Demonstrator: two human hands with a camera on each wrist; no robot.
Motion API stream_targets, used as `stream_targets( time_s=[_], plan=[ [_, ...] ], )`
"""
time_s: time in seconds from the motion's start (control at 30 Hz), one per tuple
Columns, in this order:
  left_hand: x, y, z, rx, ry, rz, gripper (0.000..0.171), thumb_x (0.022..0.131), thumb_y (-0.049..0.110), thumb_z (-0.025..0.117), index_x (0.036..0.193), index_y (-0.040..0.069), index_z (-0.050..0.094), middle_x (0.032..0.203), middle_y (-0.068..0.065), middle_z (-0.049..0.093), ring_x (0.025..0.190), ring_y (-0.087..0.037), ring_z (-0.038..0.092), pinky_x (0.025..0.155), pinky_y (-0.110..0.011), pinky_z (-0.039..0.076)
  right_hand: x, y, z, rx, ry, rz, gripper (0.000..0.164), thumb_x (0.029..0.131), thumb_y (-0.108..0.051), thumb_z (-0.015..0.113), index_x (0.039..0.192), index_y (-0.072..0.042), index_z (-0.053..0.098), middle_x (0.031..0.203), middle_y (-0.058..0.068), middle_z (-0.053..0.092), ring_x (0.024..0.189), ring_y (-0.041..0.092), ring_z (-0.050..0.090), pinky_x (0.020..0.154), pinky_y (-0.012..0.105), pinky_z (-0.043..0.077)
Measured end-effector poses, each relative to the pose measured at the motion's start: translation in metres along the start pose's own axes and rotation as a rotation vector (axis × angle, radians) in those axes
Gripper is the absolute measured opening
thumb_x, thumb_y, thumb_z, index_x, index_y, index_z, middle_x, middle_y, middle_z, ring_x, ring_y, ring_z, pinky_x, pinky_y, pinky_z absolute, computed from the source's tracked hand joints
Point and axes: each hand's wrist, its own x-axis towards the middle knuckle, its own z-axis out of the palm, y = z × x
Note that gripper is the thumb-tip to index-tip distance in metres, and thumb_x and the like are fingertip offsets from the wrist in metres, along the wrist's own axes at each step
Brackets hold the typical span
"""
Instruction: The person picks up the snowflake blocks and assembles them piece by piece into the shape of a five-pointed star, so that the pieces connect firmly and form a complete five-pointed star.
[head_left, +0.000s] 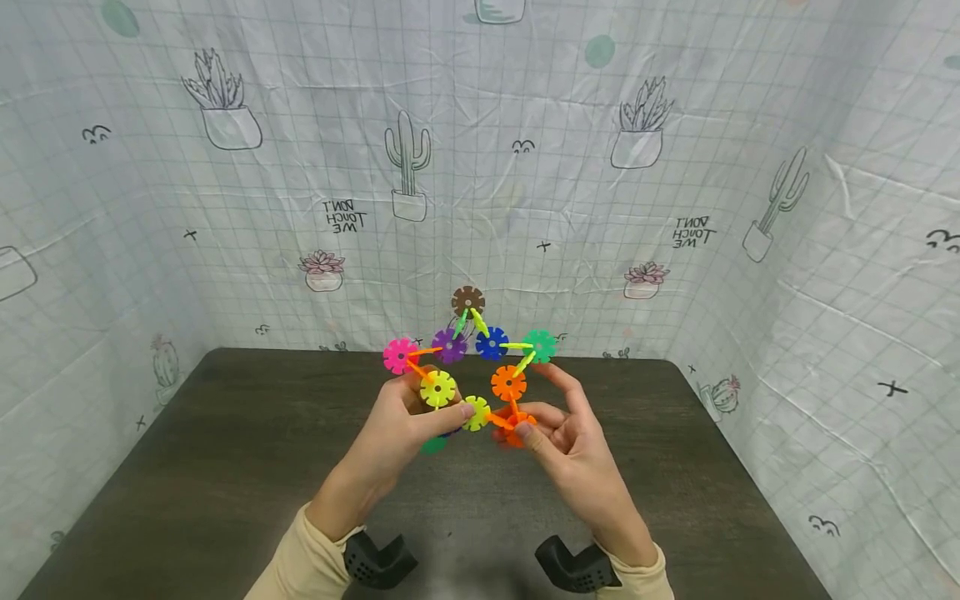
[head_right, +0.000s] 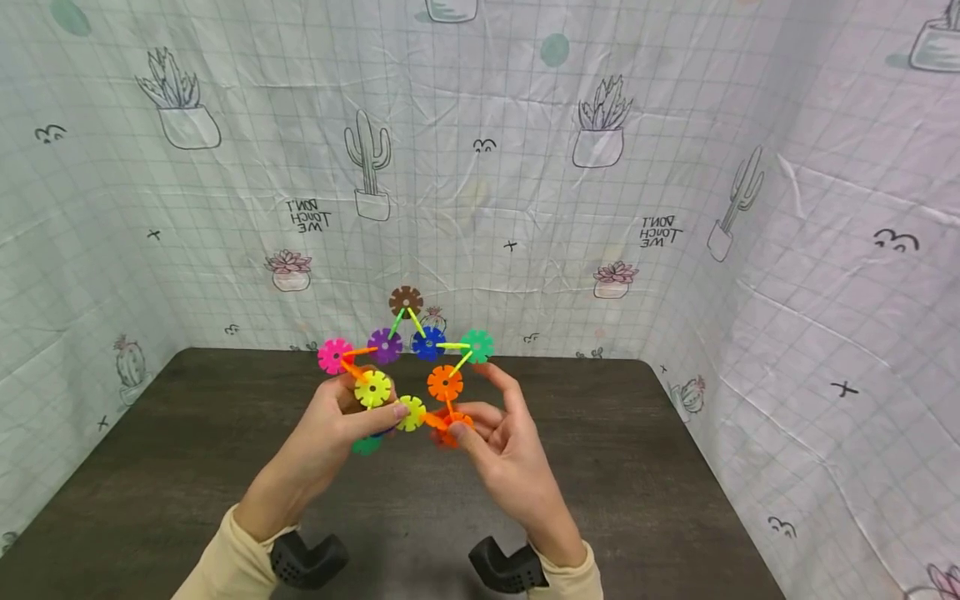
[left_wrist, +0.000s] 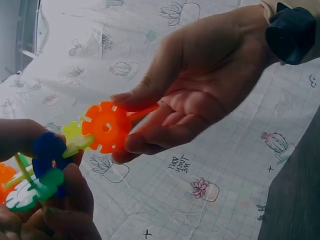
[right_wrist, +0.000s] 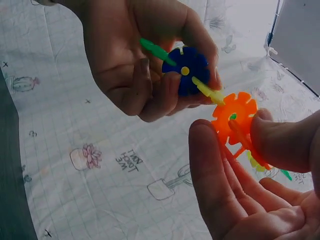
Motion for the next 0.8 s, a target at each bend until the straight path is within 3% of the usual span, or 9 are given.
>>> stream_targets(
  time_s=[0.17,0.5,0.8],
  plan=[
    [-0.0021,0.0024,0.0011,0.001,-0.01,0.0,0.019,0.09,0.009,0.074,0.099,-0.001,0.061,0.087,-0.001,0.063,0.081,-0.016,0.061,0.076,-0.025,0.056,0.0003,-0.0021,-0.0017,0.007,-0.033,-0.039,0.066,0.101,0.005,0.055,0.155,-0.008,0.018,0.11,-0.003,0.073,0.093,0.016,0.076,0.086,0.032,0.061],
    [-0.0064,0.0076,-0.0015,0.023,-0.058,-0.038,0.028,0.088,0.009,0.076,0.105,-0.003,0.056,0.086,-0.001,0.059,0.08,-0.015,0.059,0.076,-0.026,0.056,0.0017,-0.0082,-0.0064,0.02,-0.1,-0.015,0.074,0.1,0.005,0.057,0.156,-0.002,0.01,0.11,-0.004,0.074,0.086,0.016,0.076,0.078,0.04,0.063],
    [-0.004,0.0049,0.0015,-0.018,-0.046,-0.05,0.026,0.09,0.008,0.076,0.104,0.001,0.055,0.087,0.0,0.059,0.081,-0.014,0.06,0.077,-0.026,0.056,0.0025,-0.0054,-0.0023,-0.01,-0.056,0.014,0.072,0.098,0.003,0.062,0.153,-0.001,0.017,0.105,-0.004,0.074,0.082,0.018,0.076,0.074,0.043,0.063]
  ],
)
